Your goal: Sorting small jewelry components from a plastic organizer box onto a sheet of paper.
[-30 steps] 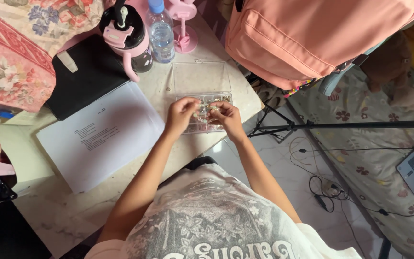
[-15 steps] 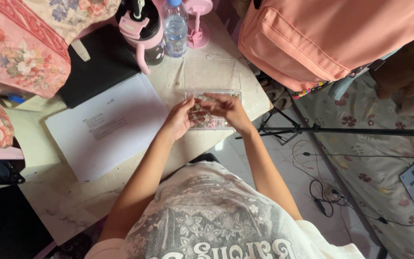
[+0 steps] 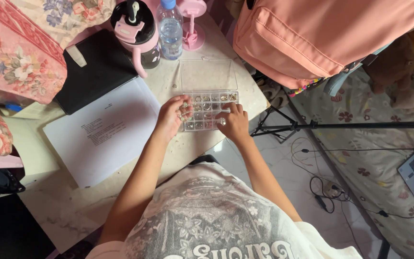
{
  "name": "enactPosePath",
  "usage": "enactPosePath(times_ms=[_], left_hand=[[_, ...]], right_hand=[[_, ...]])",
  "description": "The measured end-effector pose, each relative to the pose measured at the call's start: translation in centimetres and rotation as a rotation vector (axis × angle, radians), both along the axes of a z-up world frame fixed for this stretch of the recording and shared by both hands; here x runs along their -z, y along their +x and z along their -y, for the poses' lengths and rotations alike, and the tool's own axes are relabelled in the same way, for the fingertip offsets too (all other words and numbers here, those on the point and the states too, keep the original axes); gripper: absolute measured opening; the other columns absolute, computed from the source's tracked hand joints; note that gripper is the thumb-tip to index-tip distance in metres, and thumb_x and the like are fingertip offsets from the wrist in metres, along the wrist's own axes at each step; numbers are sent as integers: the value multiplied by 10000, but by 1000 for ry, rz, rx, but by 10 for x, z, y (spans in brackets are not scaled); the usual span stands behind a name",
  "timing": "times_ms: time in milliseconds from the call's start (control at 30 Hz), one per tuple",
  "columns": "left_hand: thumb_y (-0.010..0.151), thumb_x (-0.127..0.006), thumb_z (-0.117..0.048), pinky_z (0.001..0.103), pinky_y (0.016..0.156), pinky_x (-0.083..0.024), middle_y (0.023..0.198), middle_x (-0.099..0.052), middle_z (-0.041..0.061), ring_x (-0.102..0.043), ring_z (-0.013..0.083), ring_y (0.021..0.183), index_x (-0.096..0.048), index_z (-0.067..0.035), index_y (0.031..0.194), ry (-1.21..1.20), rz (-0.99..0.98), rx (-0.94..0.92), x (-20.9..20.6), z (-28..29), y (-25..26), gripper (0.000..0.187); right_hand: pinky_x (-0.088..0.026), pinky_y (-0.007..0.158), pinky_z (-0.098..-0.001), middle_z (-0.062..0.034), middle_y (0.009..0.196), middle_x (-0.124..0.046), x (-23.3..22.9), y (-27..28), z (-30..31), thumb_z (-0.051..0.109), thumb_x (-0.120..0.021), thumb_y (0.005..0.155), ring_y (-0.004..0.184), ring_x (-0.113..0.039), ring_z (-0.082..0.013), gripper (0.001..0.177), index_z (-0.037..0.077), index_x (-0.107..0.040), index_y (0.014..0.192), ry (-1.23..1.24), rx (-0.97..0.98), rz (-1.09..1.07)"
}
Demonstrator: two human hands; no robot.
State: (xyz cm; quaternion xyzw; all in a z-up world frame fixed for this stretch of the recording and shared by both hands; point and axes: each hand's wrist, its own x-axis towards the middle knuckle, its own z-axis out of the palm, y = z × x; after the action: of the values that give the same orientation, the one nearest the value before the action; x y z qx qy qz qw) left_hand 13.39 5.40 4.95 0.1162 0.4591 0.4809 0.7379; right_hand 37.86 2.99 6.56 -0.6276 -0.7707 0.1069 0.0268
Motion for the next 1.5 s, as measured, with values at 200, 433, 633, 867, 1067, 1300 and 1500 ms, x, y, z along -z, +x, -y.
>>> enactPosePath(times_ms=[200,433,633,867,1067,1300,1500], left_hand=[[1016,-480,-95,451,963,-572,1263,-679,168,-711,286,1120,-581,-40,1369,95,-81,37,8,5,-18,372],[961,-466,20,393,897,-599,1289,-649,199,-707,328,1122,-588,-7,1375,157,-194,-5,-4,19,-26,432],[918,-543,67,366,821,-635,1270,-672,208,-733,323,1049,-625,2,1326,210,-213,35,-27,20,0,422],[896,-603,53,312,743,-652,1185,-713,217,-755,280,959,-605,-2,1320,273,-238,238,-35,9,61,427],[904,-598,39,290,730,-647,1167,-732,195,-762,249,954,-619,-35,1288,296,-315,321,-13,-4,90,392],[835,-709,-40,260,654,-635,998,-789,60,-771,184,799,-699,-137,1156,416,-856,421,-39,-9,75,336],[884,-693,-36,334,723,-651,1106,-744,202,-771,266,887,-732,-106,1169,289,-707,291,-14,-6,72,297]], right_hand=[[-461,935,-355,118,1144,-528,38,1,-1,338,-842,721,1179,-473,-195,143,299,-774,840,106,39,-19],[-453,949,-392,89,1112,-533,50,-2,10,278,-817,742,1168,-496,-198,119,263,-737,830,203,49,-52],[-464,955,-422,82,1112,-590,21,-3,16,273,-855,742,1129,-562,-194,229,244,-732,933,241,116,-216],[-485,1034,-512,-221,1342,-613,-28,-2,14,-3,-828,739,1288,-544,-401,721,60,-576,1411,-144,207,-1180],[-608,890,-435,-203,1210,-709,-8,-6,9,83,-916,730,1155,-676,-362,761,83,-574,1410,-214,260,-1047],[-633,816,-369,-183,974,-771,5,10,1,72,-840,823,951,-759,-290,328,79,-747,1137,-164,367,-983],[-635,800,-286,-97,937,-769,-7,1,-3,11,-816,817,871,-736,-138,336,77,-743,1138,-242,510,-1311]])
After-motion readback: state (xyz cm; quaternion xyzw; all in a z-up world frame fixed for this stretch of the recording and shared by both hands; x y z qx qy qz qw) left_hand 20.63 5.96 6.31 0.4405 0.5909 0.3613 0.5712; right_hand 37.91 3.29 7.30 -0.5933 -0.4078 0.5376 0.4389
